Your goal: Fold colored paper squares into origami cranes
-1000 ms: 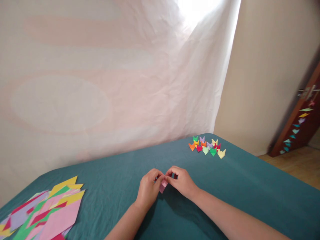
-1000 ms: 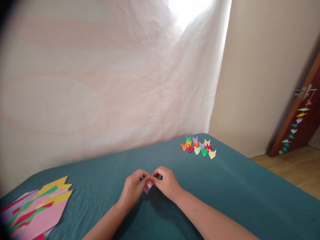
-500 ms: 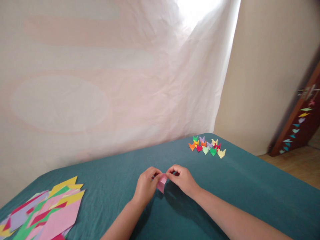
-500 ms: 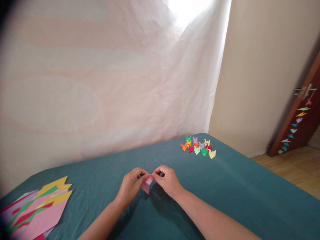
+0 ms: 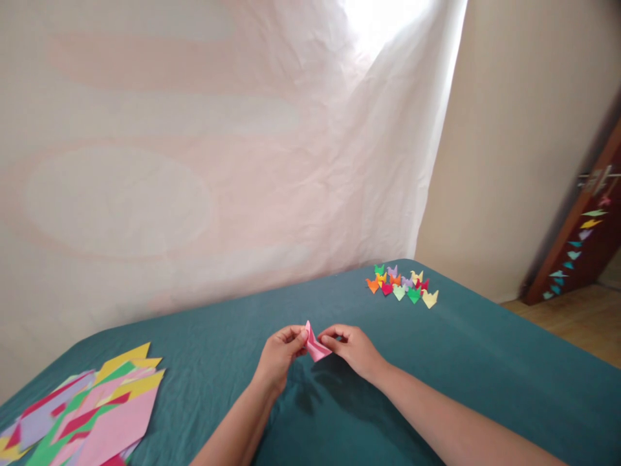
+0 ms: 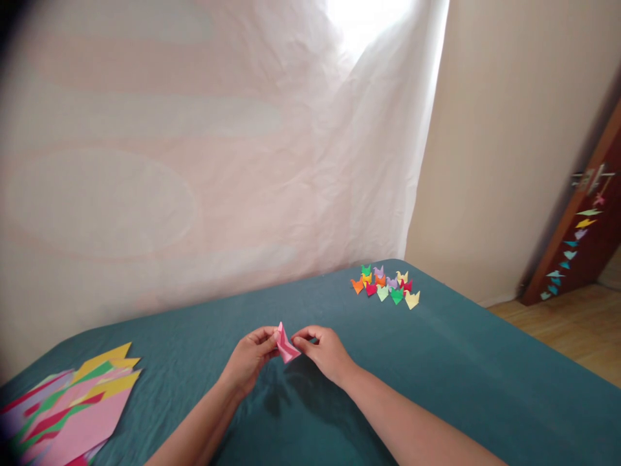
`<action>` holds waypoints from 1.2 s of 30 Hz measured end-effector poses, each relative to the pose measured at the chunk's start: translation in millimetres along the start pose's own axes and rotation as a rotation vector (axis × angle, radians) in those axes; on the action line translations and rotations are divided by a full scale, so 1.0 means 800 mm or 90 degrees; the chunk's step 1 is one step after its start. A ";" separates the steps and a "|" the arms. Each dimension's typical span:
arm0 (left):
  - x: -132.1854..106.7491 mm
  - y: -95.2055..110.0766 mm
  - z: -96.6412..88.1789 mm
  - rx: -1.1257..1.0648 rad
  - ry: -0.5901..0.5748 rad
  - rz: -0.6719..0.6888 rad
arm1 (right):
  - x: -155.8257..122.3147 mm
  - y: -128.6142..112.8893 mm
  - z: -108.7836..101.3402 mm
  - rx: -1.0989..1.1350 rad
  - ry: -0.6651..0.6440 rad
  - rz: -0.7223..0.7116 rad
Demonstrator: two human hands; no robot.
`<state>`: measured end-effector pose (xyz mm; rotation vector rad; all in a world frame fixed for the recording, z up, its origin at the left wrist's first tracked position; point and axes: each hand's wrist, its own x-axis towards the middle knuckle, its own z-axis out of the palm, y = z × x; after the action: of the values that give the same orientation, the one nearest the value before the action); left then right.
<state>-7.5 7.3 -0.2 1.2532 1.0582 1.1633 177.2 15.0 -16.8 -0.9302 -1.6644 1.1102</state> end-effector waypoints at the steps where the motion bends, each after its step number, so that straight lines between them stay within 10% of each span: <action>1: 0.000 -0.001 0.000 -0.007 0.000 -0.008 | -0.001 -0.001 0.002 0.010 -0.012 0.002; 21: 0.003 -0.007 0.007 0.153 -0.018 0.039 | -0.003 0.002 0.005 0.084 -0.036 0.038; 36: 0.004 -0.013 0.000 0.026 0.068 -0.047 | 0.003 0.002 0.001 0.039 -0.005 -0.036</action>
<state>-6.5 10.9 -10.8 1.1839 1.2030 1.1674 176.0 17.2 -18.2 -0.8354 -1.6441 1.1213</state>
